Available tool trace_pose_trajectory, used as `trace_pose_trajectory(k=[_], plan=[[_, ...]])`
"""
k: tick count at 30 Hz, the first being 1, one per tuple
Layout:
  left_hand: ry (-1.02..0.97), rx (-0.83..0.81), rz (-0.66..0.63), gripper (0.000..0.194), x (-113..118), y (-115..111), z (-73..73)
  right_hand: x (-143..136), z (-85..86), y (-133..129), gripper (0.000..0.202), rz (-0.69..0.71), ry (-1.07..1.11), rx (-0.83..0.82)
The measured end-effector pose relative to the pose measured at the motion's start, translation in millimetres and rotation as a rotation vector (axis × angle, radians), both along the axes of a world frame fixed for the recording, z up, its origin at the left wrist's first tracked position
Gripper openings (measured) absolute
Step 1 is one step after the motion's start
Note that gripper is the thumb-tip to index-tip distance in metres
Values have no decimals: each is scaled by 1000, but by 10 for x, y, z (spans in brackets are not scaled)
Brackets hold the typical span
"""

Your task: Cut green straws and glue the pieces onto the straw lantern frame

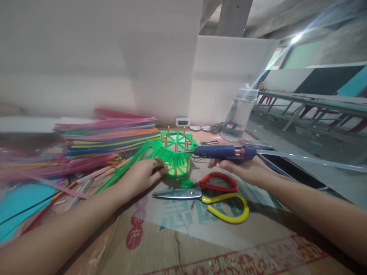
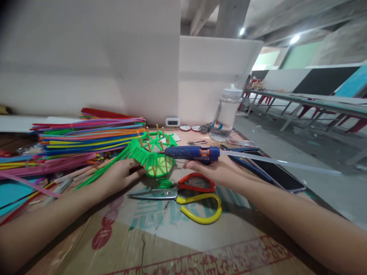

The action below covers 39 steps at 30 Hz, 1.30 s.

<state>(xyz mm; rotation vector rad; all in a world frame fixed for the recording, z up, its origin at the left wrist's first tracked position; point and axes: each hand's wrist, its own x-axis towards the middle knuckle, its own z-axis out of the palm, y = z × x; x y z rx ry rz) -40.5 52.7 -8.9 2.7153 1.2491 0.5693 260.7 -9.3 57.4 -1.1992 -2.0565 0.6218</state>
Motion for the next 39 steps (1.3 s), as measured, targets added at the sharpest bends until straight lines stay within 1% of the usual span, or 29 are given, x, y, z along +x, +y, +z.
trace_pose_trajectory(k=[2, 5, 9, 16, 22, 26, 30, 33, 36, 39], plan=[[-47, 47, -18, 31, -11, 30, -69, -16, 0, -4, 34, 24, 12, 21], [-82, 81, -16, 28, -15, 71, -115, -18, -25, 4, 37, -32, -24, 34], [-83, 95, 16, 25, -2, 92, -120, -8, -52, 23, 41, -98, -88, 61], [-61, 131, -8, 25, -4, 91, -144, -34, -50, 24, 41, -131, -119, 62], [-43, 142, -12, 25, 12, 98, -135, -28, -63, 17, 42, -198, -181, 94], [-48, 138, -8, 26, 13, 87, -122, -45, -45, 3, 39, -190, -176, 111], [-60, 131, -11, 26, 8, 85, -126, -65, -47, -5, 34, -180, -116, 115], [-61, 122, -6, 27, 8, 89, -128, -69, -62, 1, 31, -176, -81, 106], [-41, 111, 6, 28, 8, 88, -123, -57, -86, 16, 29, -141, -61, 90], [-37, 113, 5, 29, 7, 85, -120, -35, -121, 34, 31, -133, -58, 86]])
